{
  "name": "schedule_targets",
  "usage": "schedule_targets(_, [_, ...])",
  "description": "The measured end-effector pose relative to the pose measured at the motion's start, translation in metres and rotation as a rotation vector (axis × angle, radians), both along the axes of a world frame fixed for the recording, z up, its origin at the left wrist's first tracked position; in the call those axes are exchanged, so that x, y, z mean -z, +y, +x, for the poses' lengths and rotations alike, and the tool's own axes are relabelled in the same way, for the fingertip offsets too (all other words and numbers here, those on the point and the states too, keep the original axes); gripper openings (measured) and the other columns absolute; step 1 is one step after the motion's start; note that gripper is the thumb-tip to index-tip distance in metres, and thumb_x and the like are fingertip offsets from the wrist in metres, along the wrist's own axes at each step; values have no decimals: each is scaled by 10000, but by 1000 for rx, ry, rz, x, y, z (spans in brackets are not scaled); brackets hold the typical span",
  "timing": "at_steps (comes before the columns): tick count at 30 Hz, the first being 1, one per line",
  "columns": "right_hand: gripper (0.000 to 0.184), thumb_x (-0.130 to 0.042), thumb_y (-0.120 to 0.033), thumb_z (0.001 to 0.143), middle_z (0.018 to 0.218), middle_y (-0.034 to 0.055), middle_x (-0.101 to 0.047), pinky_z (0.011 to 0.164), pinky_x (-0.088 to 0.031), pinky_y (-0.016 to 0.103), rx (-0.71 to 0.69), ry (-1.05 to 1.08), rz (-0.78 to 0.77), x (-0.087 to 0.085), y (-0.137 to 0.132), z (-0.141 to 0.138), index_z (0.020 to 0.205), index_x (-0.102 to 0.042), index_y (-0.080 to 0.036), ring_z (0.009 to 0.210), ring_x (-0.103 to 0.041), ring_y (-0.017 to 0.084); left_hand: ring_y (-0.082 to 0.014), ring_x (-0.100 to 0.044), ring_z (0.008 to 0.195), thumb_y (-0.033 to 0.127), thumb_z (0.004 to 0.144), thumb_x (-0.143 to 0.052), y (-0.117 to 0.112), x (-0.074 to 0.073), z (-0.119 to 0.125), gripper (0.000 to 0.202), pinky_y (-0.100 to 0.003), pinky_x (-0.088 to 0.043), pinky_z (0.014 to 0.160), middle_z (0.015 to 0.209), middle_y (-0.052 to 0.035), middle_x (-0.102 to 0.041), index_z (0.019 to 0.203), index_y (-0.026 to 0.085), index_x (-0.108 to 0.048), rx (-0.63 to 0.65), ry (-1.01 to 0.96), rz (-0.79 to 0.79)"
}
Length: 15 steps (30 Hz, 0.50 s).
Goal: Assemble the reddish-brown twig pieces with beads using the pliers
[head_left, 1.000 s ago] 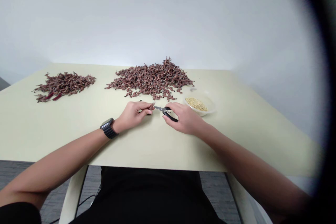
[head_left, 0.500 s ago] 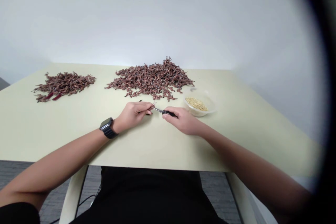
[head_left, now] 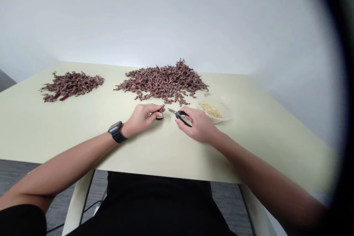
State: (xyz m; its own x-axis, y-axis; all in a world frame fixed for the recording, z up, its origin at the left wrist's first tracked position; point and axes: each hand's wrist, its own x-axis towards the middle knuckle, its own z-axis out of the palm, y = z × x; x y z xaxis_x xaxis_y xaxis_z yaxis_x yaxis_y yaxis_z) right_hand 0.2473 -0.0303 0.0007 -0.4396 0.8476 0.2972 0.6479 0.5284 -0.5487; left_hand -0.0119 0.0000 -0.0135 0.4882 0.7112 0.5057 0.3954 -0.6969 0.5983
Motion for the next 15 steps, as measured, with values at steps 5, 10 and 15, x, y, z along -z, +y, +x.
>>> schedule_targets(5, [293,-562,-431,954,983,106,-673,739,-455,355,-21,-158,154,5,2,3,1133,-597,-201,842,-623,248,-163,-703,786,295,989,-610,-2,-2,1,204,-247,-521,733,894,-55,-770,1005,176,-775,9,20,-18])
schedule_targets(10, [315,-540,-437,972,1014,118,-680,741,-466,360,-18,-196,178,8,3,5,1167,-591,-194,851,-635,255,-160,-704,802,268,984,-610,-2,0,2,190,-256,-528,770,914,-49,-772,1019,183,-777,18,27,-47])
schedule_targets(15, [321,-543,-442,972,1028,115,-684,742,-470,359,-32,-193,180,9,4,5,1179,-591,-200,864,-642,255,-162,-708,799,250,983,-598,-1,1,1,196,-261,-536,774,925,-54,-777,1028,187,-778,32,30,-40])
